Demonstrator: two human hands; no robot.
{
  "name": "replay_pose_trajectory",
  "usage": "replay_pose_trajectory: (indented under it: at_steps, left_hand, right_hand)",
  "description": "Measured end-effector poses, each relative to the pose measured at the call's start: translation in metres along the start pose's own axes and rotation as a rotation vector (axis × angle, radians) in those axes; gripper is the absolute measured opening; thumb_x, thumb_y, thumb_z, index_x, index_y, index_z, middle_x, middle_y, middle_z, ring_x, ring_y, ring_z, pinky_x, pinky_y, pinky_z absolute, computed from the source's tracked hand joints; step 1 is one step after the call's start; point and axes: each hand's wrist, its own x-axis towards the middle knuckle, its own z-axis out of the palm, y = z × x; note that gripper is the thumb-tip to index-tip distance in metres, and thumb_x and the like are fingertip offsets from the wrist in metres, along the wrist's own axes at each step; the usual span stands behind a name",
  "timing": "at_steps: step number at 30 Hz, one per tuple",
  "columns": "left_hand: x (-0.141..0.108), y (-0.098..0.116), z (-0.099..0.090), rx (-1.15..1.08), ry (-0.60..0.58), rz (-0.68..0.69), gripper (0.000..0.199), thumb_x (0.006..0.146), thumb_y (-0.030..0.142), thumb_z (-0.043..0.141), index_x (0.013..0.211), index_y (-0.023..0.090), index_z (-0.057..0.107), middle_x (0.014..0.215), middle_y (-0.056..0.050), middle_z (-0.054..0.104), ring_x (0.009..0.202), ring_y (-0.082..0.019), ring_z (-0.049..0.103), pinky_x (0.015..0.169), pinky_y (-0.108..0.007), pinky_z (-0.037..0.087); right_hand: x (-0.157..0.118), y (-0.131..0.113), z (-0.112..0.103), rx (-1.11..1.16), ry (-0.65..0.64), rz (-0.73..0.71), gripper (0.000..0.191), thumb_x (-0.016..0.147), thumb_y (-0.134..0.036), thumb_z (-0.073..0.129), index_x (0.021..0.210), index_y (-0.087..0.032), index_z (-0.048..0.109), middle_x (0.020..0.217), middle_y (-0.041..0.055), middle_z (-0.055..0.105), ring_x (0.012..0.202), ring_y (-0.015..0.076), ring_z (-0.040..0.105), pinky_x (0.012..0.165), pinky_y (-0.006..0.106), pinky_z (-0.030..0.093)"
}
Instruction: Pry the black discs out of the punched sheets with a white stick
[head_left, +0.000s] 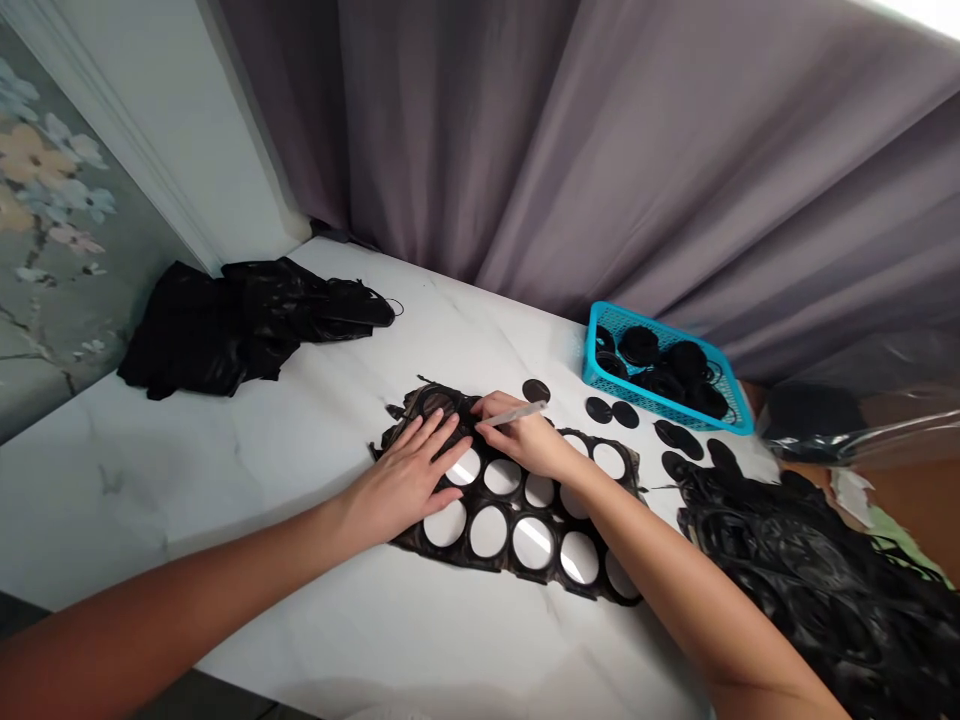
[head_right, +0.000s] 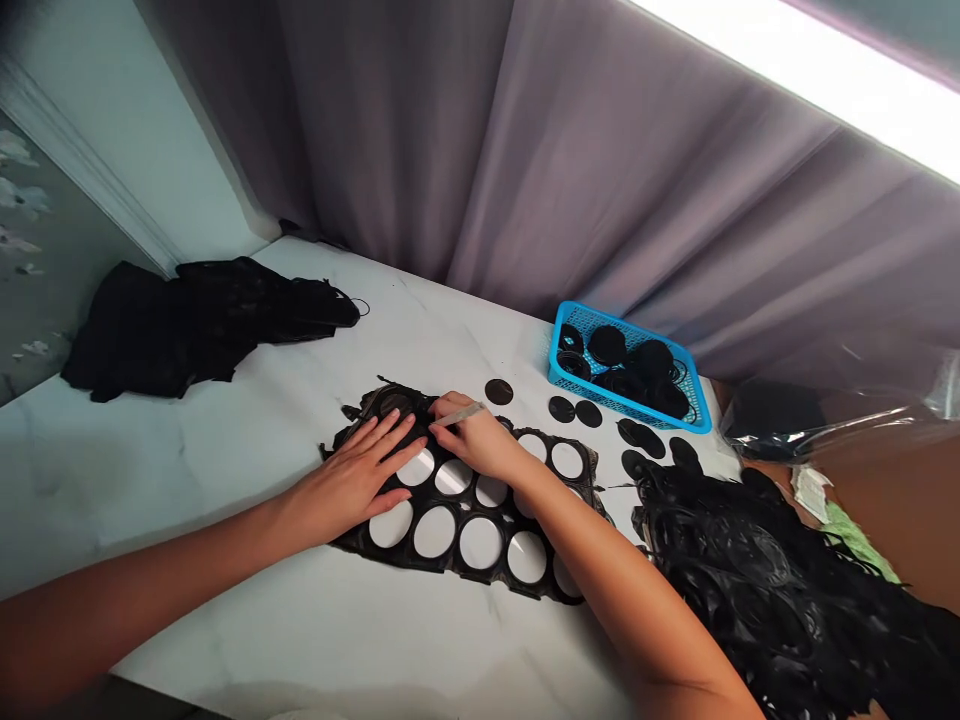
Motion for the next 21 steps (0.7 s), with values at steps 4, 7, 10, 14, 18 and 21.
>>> replay_pose_trajectory:
  at_steps: [4,7,10,14,18,21]
  left_hand:
    - [-0.0052,0.0013,0.0007,0.015,-0.019,-0.033,0.062,0.094,0.048,0.061,0.149,0.024,0.043,0.159,-0.013,0.034,0.148,-0.039,0.023,0.116,-0.053,0.029]
    - [-0.0045,0.0032,-0.0003,0.027,-0.031,-0.042,0.063,0.093,0.048,0.062,0.149,0.026,0.043,0.159,-0.012,0.033,0.148,-0.041,0.023,0.115,-0.055,0.03]
    - [-0.0032,0.0043,-0.0004,0.025,-0.031,-0.049,0.063,0.093,0.047,0.063,0.148,0.026,0.044,0.159,-0.012,0.033,0.147,-0.042,0.023,0.116,-0.055,0.029]
    - [-0.0028,0.0052,-0.002,0.02,-0.039,-0.049,0.063,0.092,0.046,0.065,0.148,0.026,0.044,0.159,-0.012,0.034,0.147,-0.042,0.024,0.116,-0.055,0.029]
    - [-0.0027,0.0058,-0.0033,0.035,-0.04,-0.048,0.064,0.09,0.044,0.068,0.147,0.024,0.046,0.158,-0.015,0.035,0.146,-0.044,0.025,0.115,-0.056,0.029]
    - [-0.0033,0.0058,-0.0019,0.038,-0.029,-0.047,0.064,0.09,0.043,0.068,0.147,0.024,0.047,0.157,-0.014,0.036,0.146,-0.044,0.025,0.115,-0.056,0.029]
  right_hand:
    - [-0.0018,0.0067,-0.0031,0.102,-0.032,0.026,0.016,0.095,-0.021,0.054,0.08,-0.02,0.057,0.106,0.0081,0.059,0.096,0.0194,0.059,0.084,0.034,0.049]
    - [-0.0025,0.0077,-0.0017,0.137,-0.03,0.046,0.018,0.095,-0.02,0.056,0.077,-0.02,0.056,0.106,0.0071,0.056,0.096,0.0186,0.058,0.085,0.034,0.048]
    - [-0.0027,0.0065,0.0006,0.143,-0.023,0.048,0.018,0.094,-0.019,0.056,0.076,-0.02,0.056,0.105,0.0067,0.056,0.098,0.0191,0.057,0.087,0.035,0.048]
    - [-0.0022,0.0039,0.0007,0.138,-0.033,0.063,0.017,0.093,-0.019,0.056,0.077,-0.019,0.057,0.105,0.0071,0.056,0.098,0.0191,0.057,0.088,0.035,0.048]
    - [-0.0005,0.0038,-0.0025,0.136,-0.033,0.093,0.015,0.093,-0.019,0.056,0.078,-0.019,0.058,0.106,0.0072,0.056,0.095,0.0182,0.057,0.086,0.035,0.049]
    - [-0.0006,0.0021,-0.0023,0.116,-0.03,0.077,0.016,0.094,-0.019,0.056,0.077,-0.019,0.057,0.103,0.0069,0.055,0.096,0.0186,0.057,0.087,0.035,0.049]
